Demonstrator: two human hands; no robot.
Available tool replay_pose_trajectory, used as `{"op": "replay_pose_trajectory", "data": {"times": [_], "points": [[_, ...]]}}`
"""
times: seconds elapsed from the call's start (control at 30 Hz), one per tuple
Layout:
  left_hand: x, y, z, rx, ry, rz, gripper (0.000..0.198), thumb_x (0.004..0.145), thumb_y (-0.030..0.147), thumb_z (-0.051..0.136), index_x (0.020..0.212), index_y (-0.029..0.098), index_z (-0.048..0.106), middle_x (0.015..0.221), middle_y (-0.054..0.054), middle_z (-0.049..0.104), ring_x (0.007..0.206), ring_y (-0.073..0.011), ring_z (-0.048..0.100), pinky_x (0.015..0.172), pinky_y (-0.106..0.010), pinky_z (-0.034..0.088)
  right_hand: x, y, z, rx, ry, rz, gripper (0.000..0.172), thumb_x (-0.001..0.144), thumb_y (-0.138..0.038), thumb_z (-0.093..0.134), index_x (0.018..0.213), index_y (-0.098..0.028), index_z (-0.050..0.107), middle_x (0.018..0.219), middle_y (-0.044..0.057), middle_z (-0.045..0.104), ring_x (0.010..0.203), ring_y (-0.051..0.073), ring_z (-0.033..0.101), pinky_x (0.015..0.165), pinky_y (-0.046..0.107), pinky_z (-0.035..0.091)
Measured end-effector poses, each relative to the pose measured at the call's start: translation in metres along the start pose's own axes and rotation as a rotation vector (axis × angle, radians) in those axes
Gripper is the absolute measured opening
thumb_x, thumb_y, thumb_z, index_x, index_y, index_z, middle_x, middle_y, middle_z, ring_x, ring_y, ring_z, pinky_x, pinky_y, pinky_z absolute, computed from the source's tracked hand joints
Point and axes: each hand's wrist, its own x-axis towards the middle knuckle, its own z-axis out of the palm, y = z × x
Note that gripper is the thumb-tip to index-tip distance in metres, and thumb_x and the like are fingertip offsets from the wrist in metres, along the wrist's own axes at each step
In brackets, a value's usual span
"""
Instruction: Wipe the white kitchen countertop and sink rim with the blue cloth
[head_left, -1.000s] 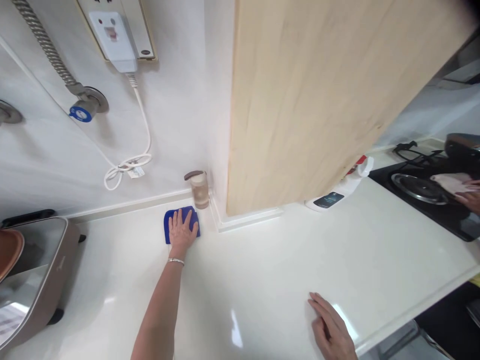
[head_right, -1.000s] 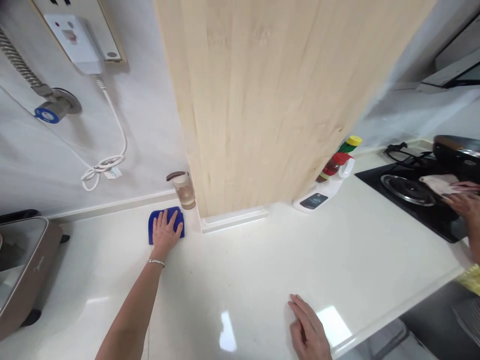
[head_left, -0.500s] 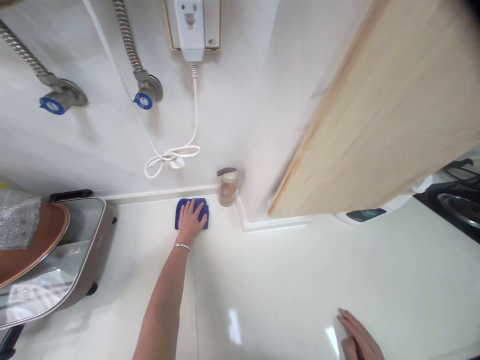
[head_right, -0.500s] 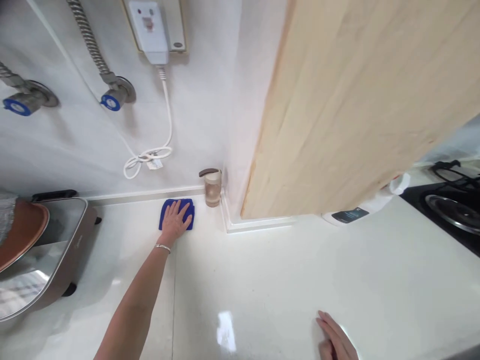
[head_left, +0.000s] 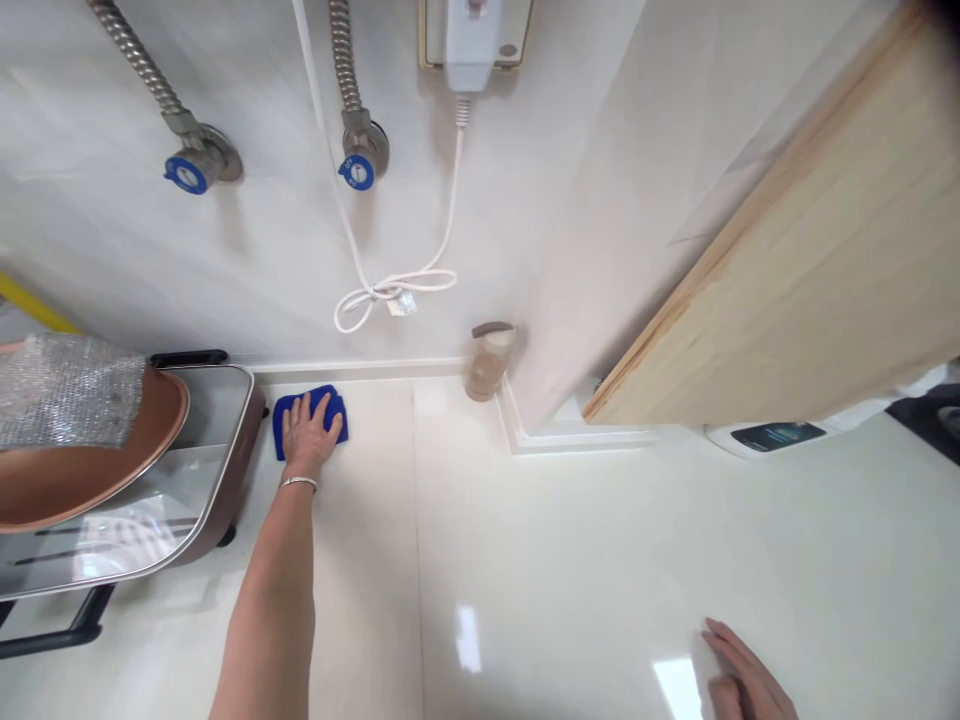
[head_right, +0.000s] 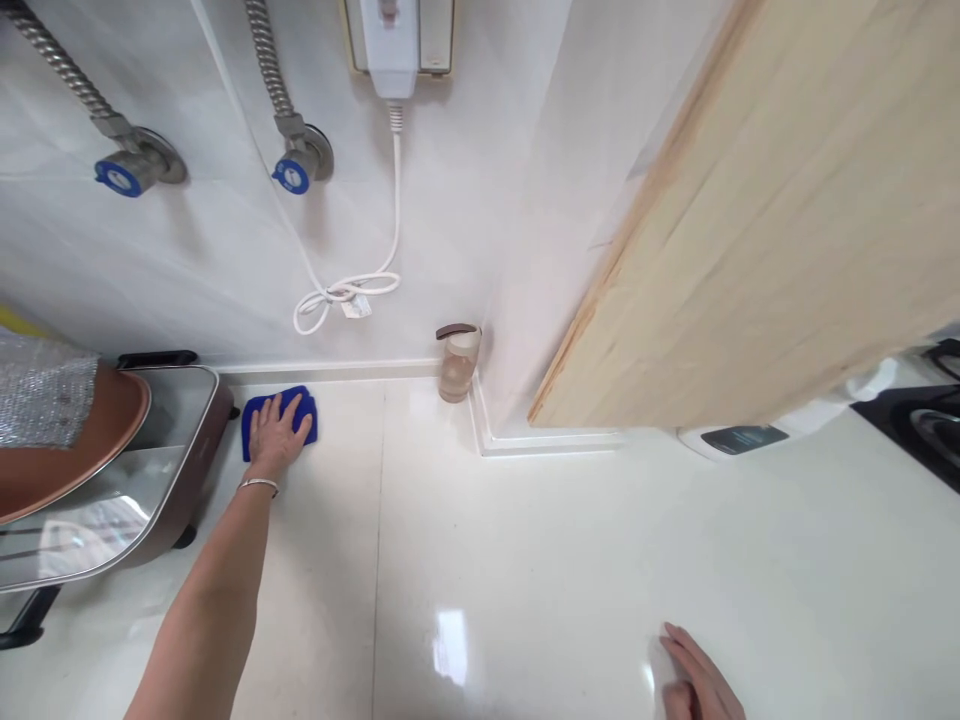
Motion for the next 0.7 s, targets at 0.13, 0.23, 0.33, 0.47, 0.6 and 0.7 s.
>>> {"op": "replay_pose_trajectory", "data": {"times": [0.13,0.23,0.33,0.47,0.6,0.7], "points": [[-0.023,-0.018,-0.011,0.015,-0.005,-0.106,0.063,0.095,0.050,0.034,0.151,0.022,0.040,0.163,-0.014,0.031,0.152,-0.0325,0.022,0.122,-0.054,0.018,0.003,-0.014,-0.001,-0.002,0.007,0.021,0.044,0.088,-0.031,0.046,0.130,-0.022,0.056,0.137,0.013,0.060,0.121,0.034,0.061,0.100,0.055,0.054],[-0.048,-0.020,-0.022,0.020,-0.005,-0.201,0.066,0.095,0.053,0.030,0.151,0.021,0.039,0.163,-0.016,0.029,0.151,-0.0337,0.022,0.121,-0.055,0.021,0.007,-0.023,-0.003,0.019,0.032,0.030,0.044,0.089,-0.030,0.045,0.131,-0.023,0.055,0.137,0.011,0.059,0.122,0.031,0.060,0.107,0.055,0.049],[-0.075,-0.016,-0.034,0.028,-0.003,-0.274,0.068,0.095,0.055,0.026,0.152,0.020,0.038,0.163,-0.017,0.029,0.150,-0.0351,0.024,0.120,-0.056,0.024,0.010,-0.030,-0.003,0.048,0.064,0.010,0.043,0.090,-0.028,0.046,0.131,-0.023,0.055,0.137,0.011,0.059,0.123,0.029,0.059,0.108,0.053,0.049],[-0.111,-0.006,-0.046,0.071,0.006,-0.325,0.070,0.094,0.054,0.026,0.152,0.016,0.038,0.161,-0.020,0.032,0.149,-0.0366,0.026,0.120,-0.056,0.023,0.014,-0.035,-0.003,0.076,0.114,-0.018,0.042,0.089,-0.025,0.047,0.130,-0.020,0.056,0.136,0.012,0.060,0.123,0.028,0.060,0.106,0.050,0.051],[-0.153,0.006,-0.057,0.108,-0.003,-0.300,0.069,0.094,0.051,0.026,0.151,0.015,0.039,0.159,-0.022,0.035,0.149,-0.0376,0.027,0.119,-0.058,0.023,0.017,-0.039,-0.002,0.092,0.147,-0.034,0.042,0.089,-0.023,0.047,0.130,-0.021,0.057,0.135,0.011,0.061,0.123,0.027,0.060,0.105,0.049,0.052],[-0.189,0.016,-0.063,0.124,-0.010,-0.271,0.067,0.094,0.050,0.027,0.151,0.017,0.040,0.160,-0.020,0.035,0.149,-0.0366,0.028,0.120,-0.058,0.023,0.019,-0.042,-0.003,0.096,0.180,-0.042,0.042,0.089,-0.021,0.048,0.130,-0.021,0.057,0.134,0.010,0.061,0.123,0.026,0.060,0.106,0.048,0.051]]}}
